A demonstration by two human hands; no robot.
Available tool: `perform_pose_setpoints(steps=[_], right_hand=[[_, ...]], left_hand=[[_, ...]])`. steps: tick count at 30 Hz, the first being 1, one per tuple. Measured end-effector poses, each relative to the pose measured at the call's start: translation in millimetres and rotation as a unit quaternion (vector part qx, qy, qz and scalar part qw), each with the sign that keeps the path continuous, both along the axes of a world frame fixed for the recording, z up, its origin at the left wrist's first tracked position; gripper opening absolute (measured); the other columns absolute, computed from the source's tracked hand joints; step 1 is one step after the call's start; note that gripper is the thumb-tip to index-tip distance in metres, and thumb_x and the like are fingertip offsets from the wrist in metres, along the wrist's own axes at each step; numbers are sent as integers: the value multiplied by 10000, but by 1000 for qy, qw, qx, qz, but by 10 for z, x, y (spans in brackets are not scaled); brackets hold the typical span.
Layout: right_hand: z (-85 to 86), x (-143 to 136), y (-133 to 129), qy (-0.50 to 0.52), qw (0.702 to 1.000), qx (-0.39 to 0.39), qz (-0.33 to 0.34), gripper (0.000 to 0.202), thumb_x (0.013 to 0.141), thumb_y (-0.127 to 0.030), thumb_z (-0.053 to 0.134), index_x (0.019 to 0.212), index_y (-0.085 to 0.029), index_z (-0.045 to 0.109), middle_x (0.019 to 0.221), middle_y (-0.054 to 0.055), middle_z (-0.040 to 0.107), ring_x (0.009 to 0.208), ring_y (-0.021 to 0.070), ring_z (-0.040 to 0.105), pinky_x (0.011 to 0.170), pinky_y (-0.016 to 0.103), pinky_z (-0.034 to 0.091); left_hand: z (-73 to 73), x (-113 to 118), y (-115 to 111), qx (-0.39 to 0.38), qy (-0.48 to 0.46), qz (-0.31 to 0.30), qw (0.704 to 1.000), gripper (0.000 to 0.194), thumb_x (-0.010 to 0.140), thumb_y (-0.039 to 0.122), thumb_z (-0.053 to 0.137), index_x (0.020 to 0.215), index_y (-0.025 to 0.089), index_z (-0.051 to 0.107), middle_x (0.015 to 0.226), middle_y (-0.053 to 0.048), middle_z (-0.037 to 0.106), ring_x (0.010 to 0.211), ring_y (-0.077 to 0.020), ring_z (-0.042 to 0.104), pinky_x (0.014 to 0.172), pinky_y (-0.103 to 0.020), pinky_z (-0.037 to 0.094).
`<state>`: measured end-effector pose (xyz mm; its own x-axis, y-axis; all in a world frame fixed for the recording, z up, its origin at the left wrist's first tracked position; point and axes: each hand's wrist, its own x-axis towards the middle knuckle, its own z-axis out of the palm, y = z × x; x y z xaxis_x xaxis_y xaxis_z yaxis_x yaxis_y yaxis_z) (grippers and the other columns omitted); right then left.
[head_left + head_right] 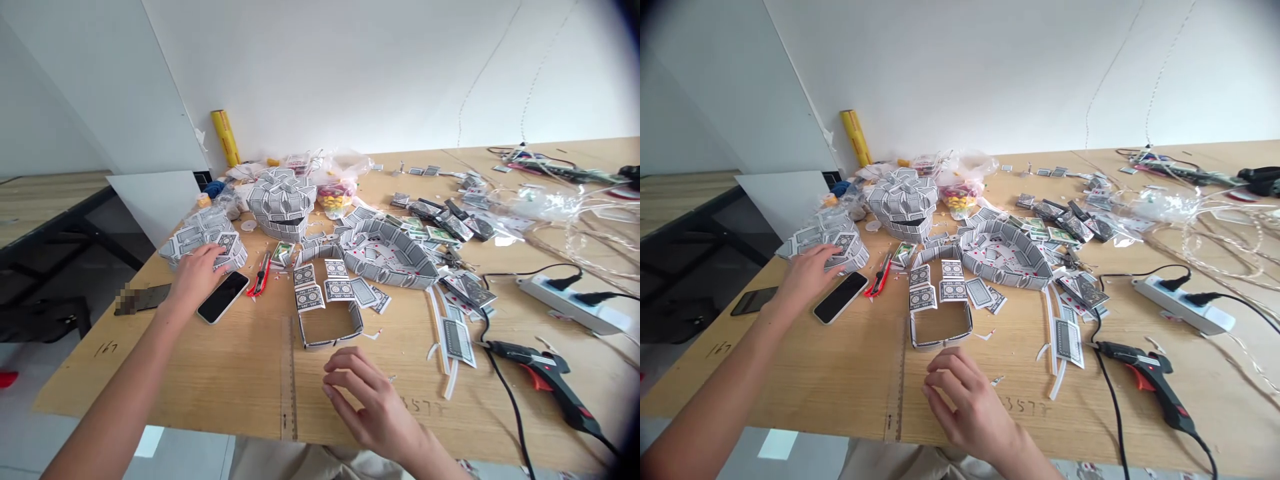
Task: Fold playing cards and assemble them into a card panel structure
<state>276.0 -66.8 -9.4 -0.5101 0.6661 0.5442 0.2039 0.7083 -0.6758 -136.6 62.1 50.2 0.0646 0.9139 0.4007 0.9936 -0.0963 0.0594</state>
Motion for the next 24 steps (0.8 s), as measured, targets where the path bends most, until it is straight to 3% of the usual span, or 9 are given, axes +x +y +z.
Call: perform_pose_setpoints(steps=[4, 8, 14, 18, 21, 24], right_hand=[[-53, 16, -48, 1, 1000, -14, 6, 203, 1017, -79, 600, 1120, -247, 648, 994, 86, 719, 913, 252, 681, 774, 416, 623], [-57, 82, -55, 5, 1000, -18, 0, 199, 1024, -88, 600, 1129, -248, 654, 978, 81, 721, 900, 251, 687, 758, 405, 614], [-55, 70, -67, 9, 1000, -18, -1, 208, 1023, -86, 599, 1135, -249, 665, 977, 80, 723, 896, 252, 686, 764, 410, 614], [-39, 39, -81, 19, 1000, -17, -3, 211, 1017, -81, 596, 1123, -243, 680, 961, 76, 724, 875, 248, 687, 756, 404, 604], [-24, 39, -121, 45, 997, -57, -4, 178, 1033, -119, 597, 1103, -245, 702, 964, 77, 729, 881, 246, 693, 772, 403, 593], [-21, 16, -172, 96, 967, -236, 3, 91, 1065, -294, 653, 1074, -240, 726, 988, 85, 744, 916, 240, 702, 820, 390, 591]], left_hand=[[-47, -192, 49, 13, -1, -42, 999, 321, 1038, 351, 521, 1174, 227, 784, 1218, -135, 816, 1119, -359, 757, 977, -500, 569], [-4, -231, 40, 27, 1, -51, 998, 396, 1096, 401, 461, 1141, 193, 795, 1068, -100, 841, 1011, -320, 773, 946, -477, 578], [99, -215, 39, 146, 13, 11, 989, 430, 1137, 397, 412, 1137, 175, 780, 1138, -164, 824, 1098, -354, 759, 1012, -529, 543], [219, -213, 26, 186, 11, 14, 982, 357, 1128, 389, 484, 1071, 191, 776, 1111, -118, 833, 1072, -318, 768, 991, -499, 567], [337, 36, -235, 231, -14, -8, 973, 225, 1091, 368, 603, 1087, 209, 762, 1104, -46, 828, 1058, -271, 766, 1010, -487, 580], [358, 575, -759, 263, -96, -96, 955, 68, 1022, 288, 729, 1077, 258, 753, 1050, 0, 828, 931, -222, 776, 878, -401, 625]])
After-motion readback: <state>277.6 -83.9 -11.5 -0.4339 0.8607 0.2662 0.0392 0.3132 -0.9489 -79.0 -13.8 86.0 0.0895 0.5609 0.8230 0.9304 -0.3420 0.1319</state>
